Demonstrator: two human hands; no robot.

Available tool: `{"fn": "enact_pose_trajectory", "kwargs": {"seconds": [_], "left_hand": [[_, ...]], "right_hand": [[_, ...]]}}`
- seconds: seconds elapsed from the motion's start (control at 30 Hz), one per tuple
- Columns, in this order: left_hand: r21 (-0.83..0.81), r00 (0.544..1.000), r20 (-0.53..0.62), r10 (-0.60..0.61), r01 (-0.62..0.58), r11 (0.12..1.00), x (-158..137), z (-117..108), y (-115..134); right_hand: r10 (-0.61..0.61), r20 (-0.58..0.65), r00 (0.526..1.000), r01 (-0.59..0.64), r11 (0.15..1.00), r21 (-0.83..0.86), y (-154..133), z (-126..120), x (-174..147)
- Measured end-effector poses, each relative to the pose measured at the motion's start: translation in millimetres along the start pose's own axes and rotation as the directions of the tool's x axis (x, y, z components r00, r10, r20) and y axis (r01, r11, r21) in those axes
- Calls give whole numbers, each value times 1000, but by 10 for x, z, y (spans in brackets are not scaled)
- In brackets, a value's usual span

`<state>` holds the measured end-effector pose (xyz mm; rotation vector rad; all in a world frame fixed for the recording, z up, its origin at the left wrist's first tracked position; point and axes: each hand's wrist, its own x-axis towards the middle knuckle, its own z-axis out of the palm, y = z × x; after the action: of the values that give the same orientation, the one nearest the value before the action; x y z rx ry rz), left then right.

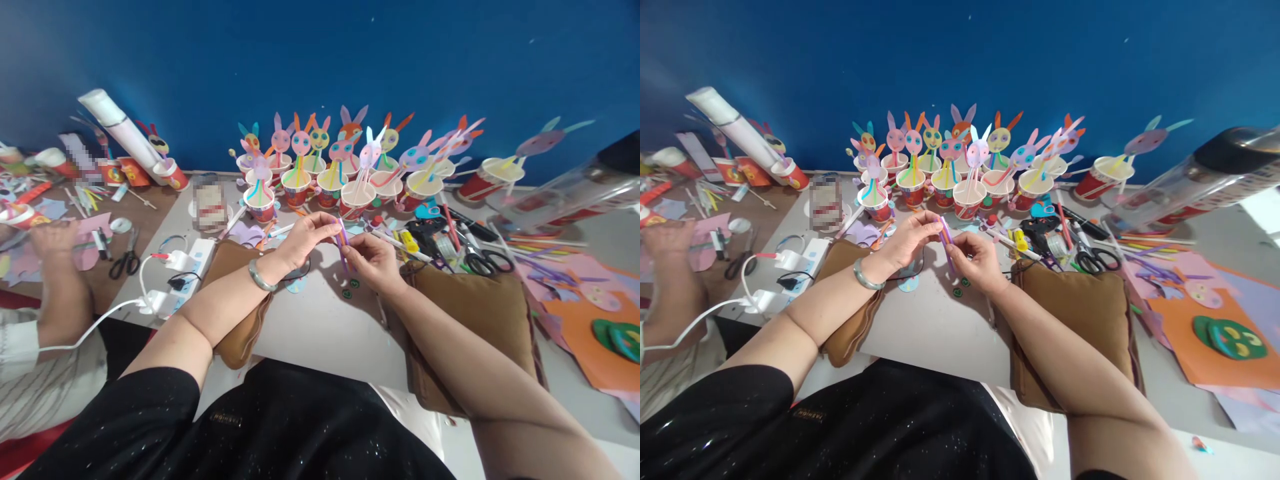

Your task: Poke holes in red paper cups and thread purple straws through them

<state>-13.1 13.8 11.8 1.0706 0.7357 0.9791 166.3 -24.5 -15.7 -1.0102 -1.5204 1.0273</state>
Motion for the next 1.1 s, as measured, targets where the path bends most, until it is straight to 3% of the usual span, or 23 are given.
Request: {"fn": "enact_pose_trajectory", "kwargs": {"seconds": [0.17,0.33,0.53,0.73,0.9,1.1], "left_hand": [[-59,996,-81,27,-32,998,17,-3,-21],[-26,1000,-3,26,-26,999,14,6,-32],[-72,999,-49,10,-13,997,10,2,-48],[-21,1000,13,9,-9,1000,21,2,-59],[-34,996,-79,30,-33,999,44,-21,-110],[-14,984,-169,60,-63,998,42,-18,-109]], "right_hand": [[4,-8,1000,-4,1000,15,-3,8,-2],[36,9,999,-37,998,55,6,14,0],[76,40,996,-80,989,126,-6,24,23],[80,99,992,-96,982,165,39,45,7],[38,9,999,-39,998,48,65,57,-2],[-190,-159,969,133,939,-316,75,44,-7]]}}
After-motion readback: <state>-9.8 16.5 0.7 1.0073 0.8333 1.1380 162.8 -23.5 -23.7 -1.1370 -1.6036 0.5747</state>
